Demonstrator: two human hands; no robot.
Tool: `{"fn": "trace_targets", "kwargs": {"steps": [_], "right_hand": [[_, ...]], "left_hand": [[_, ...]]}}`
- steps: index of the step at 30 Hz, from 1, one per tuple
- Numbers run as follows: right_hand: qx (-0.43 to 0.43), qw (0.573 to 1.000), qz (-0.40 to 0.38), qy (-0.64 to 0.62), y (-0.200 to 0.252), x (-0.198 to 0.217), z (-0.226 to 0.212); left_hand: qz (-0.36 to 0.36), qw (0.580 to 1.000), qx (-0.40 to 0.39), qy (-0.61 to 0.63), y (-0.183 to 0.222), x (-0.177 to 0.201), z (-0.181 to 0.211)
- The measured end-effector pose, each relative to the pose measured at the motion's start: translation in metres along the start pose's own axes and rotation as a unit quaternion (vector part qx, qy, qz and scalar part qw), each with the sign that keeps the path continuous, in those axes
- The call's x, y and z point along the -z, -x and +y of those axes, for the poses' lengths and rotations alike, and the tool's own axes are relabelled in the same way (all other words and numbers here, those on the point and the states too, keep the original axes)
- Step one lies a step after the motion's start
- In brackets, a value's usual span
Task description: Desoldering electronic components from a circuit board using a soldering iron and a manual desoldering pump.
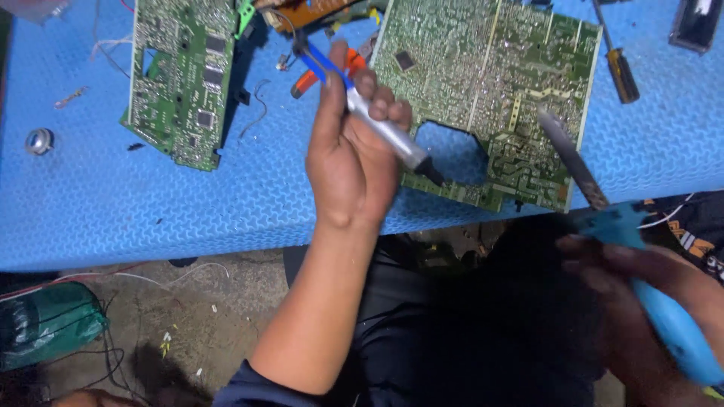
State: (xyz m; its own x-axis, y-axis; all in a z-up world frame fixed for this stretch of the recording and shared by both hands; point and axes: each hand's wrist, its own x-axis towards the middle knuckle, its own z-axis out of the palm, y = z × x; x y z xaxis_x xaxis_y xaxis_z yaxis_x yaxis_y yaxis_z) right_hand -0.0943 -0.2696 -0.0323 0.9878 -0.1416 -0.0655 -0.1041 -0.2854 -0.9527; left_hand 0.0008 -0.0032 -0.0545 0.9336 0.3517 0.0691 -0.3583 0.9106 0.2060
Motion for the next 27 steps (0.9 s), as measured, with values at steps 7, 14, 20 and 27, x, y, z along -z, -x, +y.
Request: {"fn": "trace_targets", "kwargs": {"steps": [7,14,20,27], "right_hand": [[0.321,0.939,-0.022,0.118,-0.026,-0.045,-0.006],[0.342,0.935,-0.004,0.094,-0.023,-0.045,0.013],[0.27,0.96,-0.061,-0.047,-0.032,-0.049,0.064],[0.182,0.865,-0.256,0.39,-0.094,-0.026,0.087]], "left_hand": [[0.036,0.996,0.021,0.076,0.021,0.0,-0.026],[0.045,0.994,0.102,0.014,0.027,-0.02,-0.009],[0.037,0.993,0.104,-0.045,0.019,-0.039,0.042],[-0.05,0.996,-0.013,0.073,0.004,0.016,0.054]]}}
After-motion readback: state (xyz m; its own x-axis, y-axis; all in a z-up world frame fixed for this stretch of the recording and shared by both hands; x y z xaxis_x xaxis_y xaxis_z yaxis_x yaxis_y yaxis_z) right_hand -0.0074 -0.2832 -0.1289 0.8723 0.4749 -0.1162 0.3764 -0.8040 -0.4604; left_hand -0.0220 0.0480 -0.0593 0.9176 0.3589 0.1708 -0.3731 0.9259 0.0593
